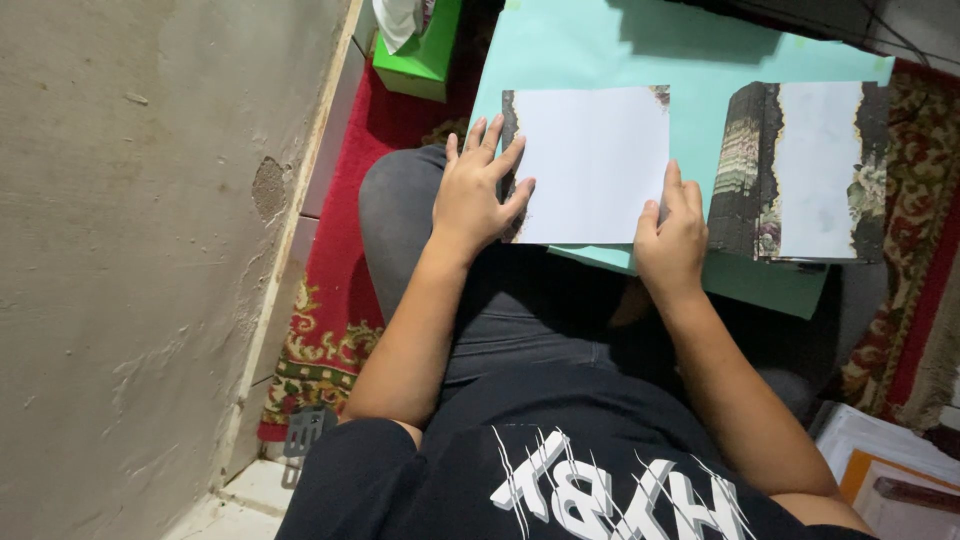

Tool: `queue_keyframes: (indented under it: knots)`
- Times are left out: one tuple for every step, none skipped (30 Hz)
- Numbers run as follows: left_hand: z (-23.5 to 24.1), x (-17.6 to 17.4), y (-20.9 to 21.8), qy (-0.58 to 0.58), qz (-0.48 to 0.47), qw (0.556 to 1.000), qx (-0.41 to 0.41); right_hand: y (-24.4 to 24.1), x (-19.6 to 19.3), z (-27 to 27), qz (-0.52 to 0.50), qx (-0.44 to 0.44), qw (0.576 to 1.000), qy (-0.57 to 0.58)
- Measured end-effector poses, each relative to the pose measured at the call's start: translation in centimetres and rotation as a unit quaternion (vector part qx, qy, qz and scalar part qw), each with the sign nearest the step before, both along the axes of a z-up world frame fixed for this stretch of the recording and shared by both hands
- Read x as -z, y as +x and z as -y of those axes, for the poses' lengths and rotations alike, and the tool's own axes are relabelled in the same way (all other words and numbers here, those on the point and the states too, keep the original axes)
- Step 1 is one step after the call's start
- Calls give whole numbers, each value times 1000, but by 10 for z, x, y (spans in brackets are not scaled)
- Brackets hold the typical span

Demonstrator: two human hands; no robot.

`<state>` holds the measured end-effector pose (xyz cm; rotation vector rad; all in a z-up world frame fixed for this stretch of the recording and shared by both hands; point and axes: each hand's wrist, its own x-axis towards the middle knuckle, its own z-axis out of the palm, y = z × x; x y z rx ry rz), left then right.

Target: Assemble paper folders by folding sheets and aligning printed inserts on a flat surface

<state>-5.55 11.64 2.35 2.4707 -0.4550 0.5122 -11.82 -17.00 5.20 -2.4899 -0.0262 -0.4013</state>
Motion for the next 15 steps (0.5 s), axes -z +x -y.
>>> queue_keyframes:
  knots:
    - [0,0,0,3,-4,1000,1,-1,-1,-1,-2,1,1000,-3]
    - [0,0,0,6,-9,1000,2,-1,-2,-2,-5,2,1000,-6]
    - [0,0,0,6,-9,1000,3,-2,-1,-1,-5,2,1000,-6]
    - [0,0,0,8,-9,1000,2,-2,0,-1,-3,-1,1000,-9]
    - [0,0,0,9,-10,1000,1,-2,1,0,-1,-4,1000,-12]
    - [0,0,0,9,-10,1000,1,-2,1,1,-1,-4,1000,-12]
    - [1,0,0,14,-8,1000,-1,-2,2,2,-3,-8,1000,-18]
    - [1,0,0,19,-7,1000,-4,-1,2,3,-5,-11,1000,-23]
    - [1,1,0,19,-8,1000,-4,-2,1,2,-5,-11,1000,-23]
    - [1,2,0,19,-8,1000,-5,-2,0,2,-2,-11,1000,-21]
    - [2,2,0,20,-8,1000,-7,-2,-1,1,2,-12,1000,-20]
    - [2,0,0,20,-8,1000,-7,-3,0,1,1,-12,1000,-20]
    - [2,-2,-1,18,-14,1000,-9,-3,0,1,1,-11,1000,-22]
    - [2,-5,-1,16,-20,1000,-10,-3,0,0,1,-10,1000,-25]
    - [3,-7,-2,16,-20,1000,-10,-2,2,2,1,-10,1000,-25]
